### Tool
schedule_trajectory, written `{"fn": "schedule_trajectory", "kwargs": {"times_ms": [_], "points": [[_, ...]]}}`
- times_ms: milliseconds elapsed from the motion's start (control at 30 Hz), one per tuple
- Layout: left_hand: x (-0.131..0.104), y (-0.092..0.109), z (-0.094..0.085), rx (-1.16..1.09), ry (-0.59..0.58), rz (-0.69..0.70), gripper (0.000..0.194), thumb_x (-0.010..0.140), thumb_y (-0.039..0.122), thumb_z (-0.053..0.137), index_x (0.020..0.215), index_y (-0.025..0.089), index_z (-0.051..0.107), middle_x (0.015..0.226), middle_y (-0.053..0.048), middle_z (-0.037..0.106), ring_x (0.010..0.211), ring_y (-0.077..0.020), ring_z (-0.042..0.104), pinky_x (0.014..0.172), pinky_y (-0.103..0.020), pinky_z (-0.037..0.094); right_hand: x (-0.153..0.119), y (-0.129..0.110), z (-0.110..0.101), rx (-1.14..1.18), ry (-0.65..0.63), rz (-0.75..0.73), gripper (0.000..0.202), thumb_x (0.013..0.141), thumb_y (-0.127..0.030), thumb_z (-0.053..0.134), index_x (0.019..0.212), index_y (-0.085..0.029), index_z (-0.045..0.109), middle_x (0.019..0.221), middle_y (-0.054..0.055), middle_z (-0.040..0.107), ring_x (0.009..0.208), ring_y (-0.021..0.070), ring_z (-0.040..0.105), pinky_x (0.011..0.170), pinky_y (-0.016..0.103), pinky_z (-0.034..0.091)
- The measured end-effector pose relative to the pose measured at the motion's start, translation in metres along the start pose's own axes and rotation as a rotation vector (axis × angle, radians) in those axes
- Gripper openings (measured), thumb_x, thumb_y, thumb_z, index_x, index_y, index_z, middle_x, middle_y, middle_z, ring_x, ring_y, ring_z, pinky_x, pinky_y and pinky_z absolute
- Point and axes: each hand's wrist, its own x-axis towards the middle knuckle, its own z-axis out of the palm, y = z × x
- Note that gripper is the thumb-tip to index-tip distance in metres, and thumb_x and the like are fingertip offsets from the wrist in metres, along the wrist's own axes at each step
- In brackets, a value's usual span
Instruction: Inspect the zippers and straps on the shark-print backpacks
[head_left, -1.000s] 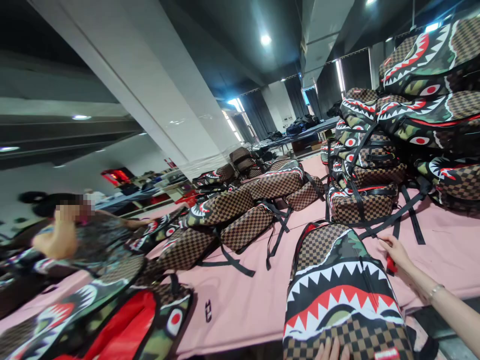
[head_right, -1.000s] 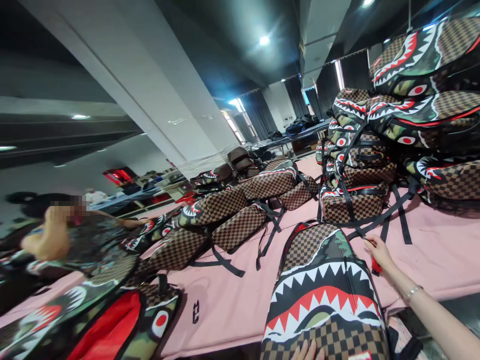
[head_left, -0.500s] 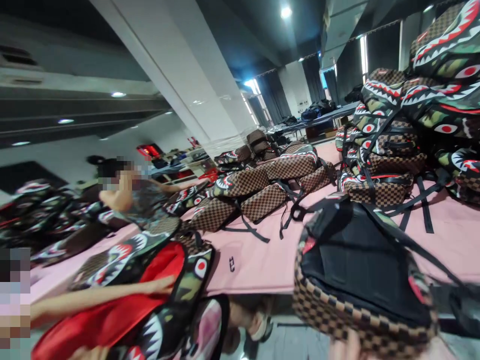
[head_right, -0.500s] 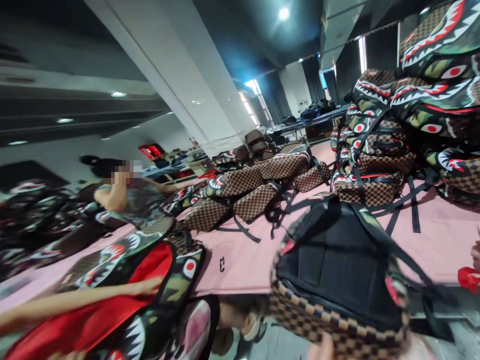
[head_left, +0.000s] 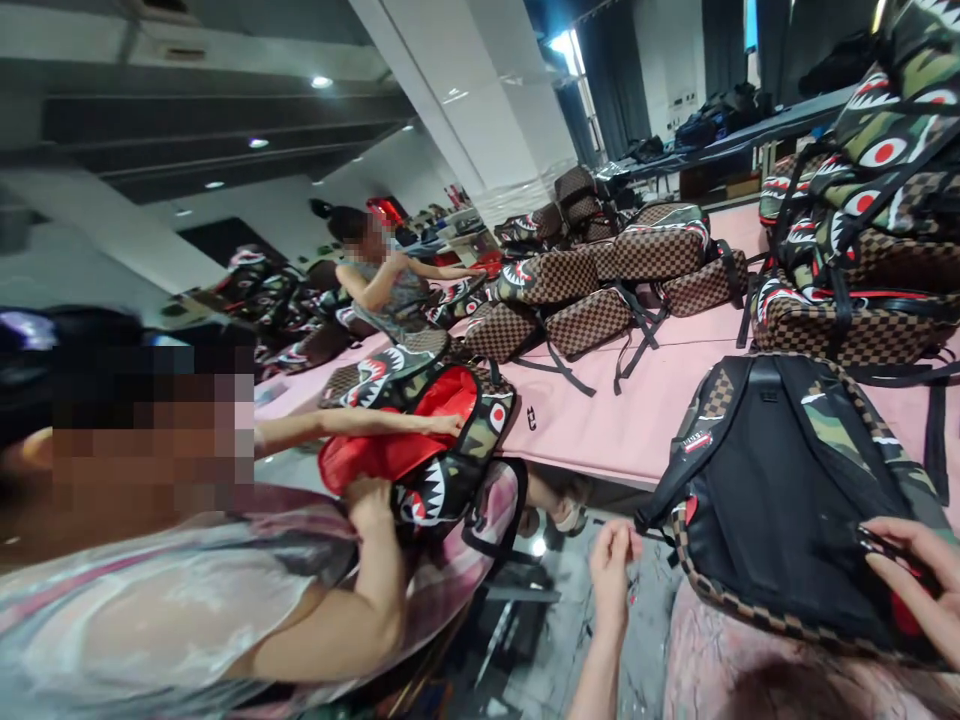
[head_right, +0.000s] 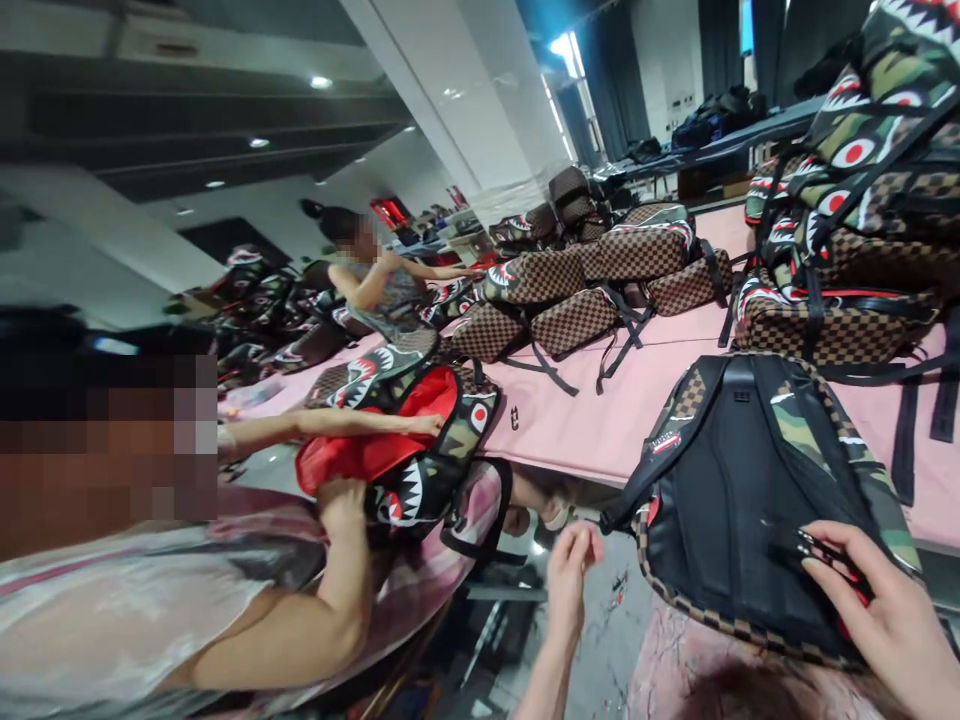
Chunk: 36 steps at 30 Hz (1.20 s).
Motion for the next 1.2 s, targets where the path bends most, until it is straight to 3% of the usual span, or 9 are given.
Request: {"fn": "schedule_trajectory", "kwargs": {"times_ms": [100,200,300,400,533,600,767,967,1200], "points": [[0.027,0.011,-0.005,-0.008,-0.063,-0.010,0.046,0.067,0.047,0.066,0.101,0.017,0.061,0.095,-0.007,0.067,0.091,-0.0166,0.059,0.084,-0.029,0.041,0.007,-0.016,0.014,0.017,-0.102,-0.058,0.033,0.079,-0.049,0.051,0.103,-0.027,0.054,0.096,0.006,0.066,0.083,0.0211,0.064,0.071,0.027,0.052],[0.038,0.025,-0.002,-0.013,-0.262,-0.071,0.053,0.057,0.039,0.076,0.101,0.012,0.063,0.089,-0.010,0.068,0.083,-0.0195,0.061,0.080,-0.032,0.043,0.014,-0.029,0.030,0.031,-0.138,-0.079,0.033,0.080,-0.047,0.052,0.102,-0.024,0.055,0.094,0.005,0.068,0.083,0.0198,0.065,0.070,0.025,0.053],[0.033,0.044,0.009,-0.040,-0.433,-0.113,0.060,0.050,0.035,0.081,0.102,0.010,0.064,0.084,-0.011,0.067,0.075,-0.0194,0.061,0.072,-0.031,0.045,0.020,-0.041,0.042,0.049,-0.152,-0.072,0.030,0.080,-0.046,0.052,0.101,-0.025,0.056,0.093,0.003,0.069,0.083,0.0193,0.066,0.070,0.025,0.053],[0.016,0.064,0.032,-0.161,-0.541,-0.086,0.064,0.053,0.037,0.079,0.109,0.014,0.060,0.089,-0.009,0.065,0.080,-0.0187,0.060,0.073,-0.029,0.044,0.023,-0.053,0.046,0.091,-0.173,-0.072,0.027,0.083,-0.042,0.050,0.103,-0.025,0.055,0.096,0.004,0.068,0.087,0.0190,0.065,0.075,0.025,0.053],[-0.009,0.076,0.063,-0.180,-0.512,0.004,0.071,0.060,0.029,0.076,0.124,0.023,0.048,0.090,-0.004,0.062,0.082,-0.0152,0.057,0.077,-0.026,0.044,0.024,-0.061,0.043,0.119,-0.114,-0.088,0.027,0.082,-0.040,0.052,0.103,-0.023,0.053,0.095,0.005,0.067,0.087,0.0190,0.065,0.076,0.026,0.054],[-0.017,0.076,0.070,-0.138,-0.508,0.011,0.065,0.063,0.029,0.075,0.122,0.022,0.050,0.095,-0.005,0.061,0.088,-0.0164,0.056,0.080,-0.027,0.043,0.024,-0.061,0.041,0.113,-0.087,-0.086,0.026,0.081,-0.040,0.055,0.102,-0.023,0.054,0.090,0.004,0.068,0.081,0.0180,0.066,0.072,0.024,0.054],[-0.020,0.073,0.070,-0.060,-0.525,-0.043,0.050,0.063,0.031,0.074,0.110,0.019,0.060,0.100,-0.007,0.061,0.091,-0.0185,0.056,0.078,-0.027,0.044,0.019,-0.057,0.038,0.136,-0.078,-0.137,0.018,0.084,-0.037,0.052,0.092,-0.022,0.058,0.087,0.004,0.067,0.079,0.0162,0.065,0.069,0.022,0.053],[-0.019,0.078,0.079,0.109,-0.446,-0.036,0.030,0.063,0.031,0.072,0.086,0.013,0.066,0.075,-0.003,0.059,0.064,-0.0105,0.050,0.057,-0.020,0.039,0.015,-0.061,0.033,0.052,-0.207,-0.286,0.017,0.087,-0.030,0.046,0.094,-0.022,0.059,0.084,0.003,0.067,0.076,0.0162,0.064,0.068,0.024,0.051],[-0.028,0.078,0.094,0.111,-0.330,-0.012,0.019,0.069,0.031,0.065,0.067,0.013,0.059,0.060,0.002,0.049,0.056,-0.0087,0.041,0.055,-0.020,0.032,0.020,-0.066,0.030,-0.036,-0.279,-0.302,0.019,0.088,-0.033,0.044,0.094,-0.023,0.059,0.085,0.004,0.067,0.076,0.0161,0.064,0.064,0.024,0.050]]}}
